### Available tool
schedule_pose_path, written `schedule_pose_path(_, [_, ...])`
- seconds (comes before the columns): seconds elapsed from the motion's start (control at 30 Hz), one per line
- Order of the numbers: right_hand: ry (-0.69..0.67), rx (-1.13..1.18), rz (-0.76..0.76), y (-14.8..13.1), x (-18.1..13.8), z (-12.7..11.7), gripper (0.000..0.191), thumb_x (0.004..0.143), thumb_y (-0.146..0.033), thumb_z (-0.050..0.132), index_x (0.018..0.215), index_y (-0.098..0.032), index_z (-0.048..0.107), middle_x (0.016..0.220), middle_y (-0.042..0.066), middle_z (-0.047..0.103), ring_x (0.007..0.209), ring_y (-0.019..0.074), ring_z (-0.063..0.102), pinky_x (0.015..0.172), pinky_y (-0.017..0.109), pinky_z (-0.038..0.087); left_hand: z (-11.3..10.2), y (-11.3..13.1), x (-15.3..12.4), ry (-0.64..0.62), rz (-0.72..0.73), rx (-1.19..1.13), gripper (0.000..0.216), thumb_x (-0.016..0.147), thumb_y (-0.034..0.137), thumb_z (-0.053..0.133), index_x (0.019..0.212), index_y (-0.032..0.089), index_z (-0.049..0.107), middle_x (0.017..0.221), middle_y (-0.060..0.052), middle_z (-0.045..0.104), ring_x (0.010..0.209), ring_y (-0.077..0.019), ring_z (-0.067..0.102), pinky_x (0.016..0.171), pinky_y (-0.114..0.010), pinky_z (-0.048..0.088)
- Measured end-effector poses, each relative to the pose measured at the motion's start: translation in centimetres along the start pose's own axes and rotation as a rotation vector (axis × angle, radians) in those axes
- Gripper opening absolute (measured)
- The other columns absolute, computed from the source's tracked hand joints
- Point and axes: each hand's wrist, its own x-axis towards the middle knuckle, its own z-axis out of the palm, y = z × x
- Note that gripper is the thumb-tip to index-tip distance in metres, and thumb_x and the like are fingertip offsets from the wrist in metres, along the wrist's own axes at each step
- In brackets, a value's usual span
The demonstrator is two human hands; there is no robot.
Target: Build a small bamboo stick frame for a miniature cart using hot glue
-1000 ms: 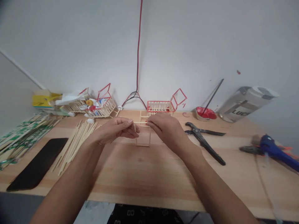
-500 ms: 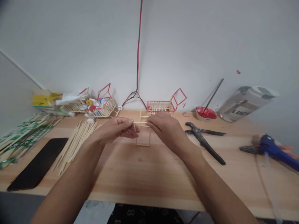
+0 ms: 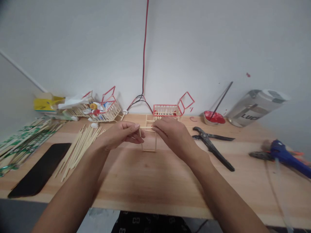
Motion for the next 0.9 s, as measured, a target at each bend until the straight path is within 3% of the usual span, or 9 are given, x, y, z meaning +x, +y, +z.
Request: schedule_pose_path(0.9, [-0.018, 0.033, 0.021, -0.22, 0.0, -0.25, 0.017, 0.092, -0.022, 0.048, 0.085, -0.018, 0.064, 0.082, 0.005, 0.067, 0.079, 0.0158, 0.057, 0.07, 0.027, 0.041, 0.15, 0.11, -0.02, 0.017, -0.007, -0.015, 0.043, 0.077, 0.051, 0.063, 0.079, 0.008, 0.068, 0.082, -0.012, 0.07, 0.073, -0.0176, 0.068, 0.08, -0.035, 0.054])
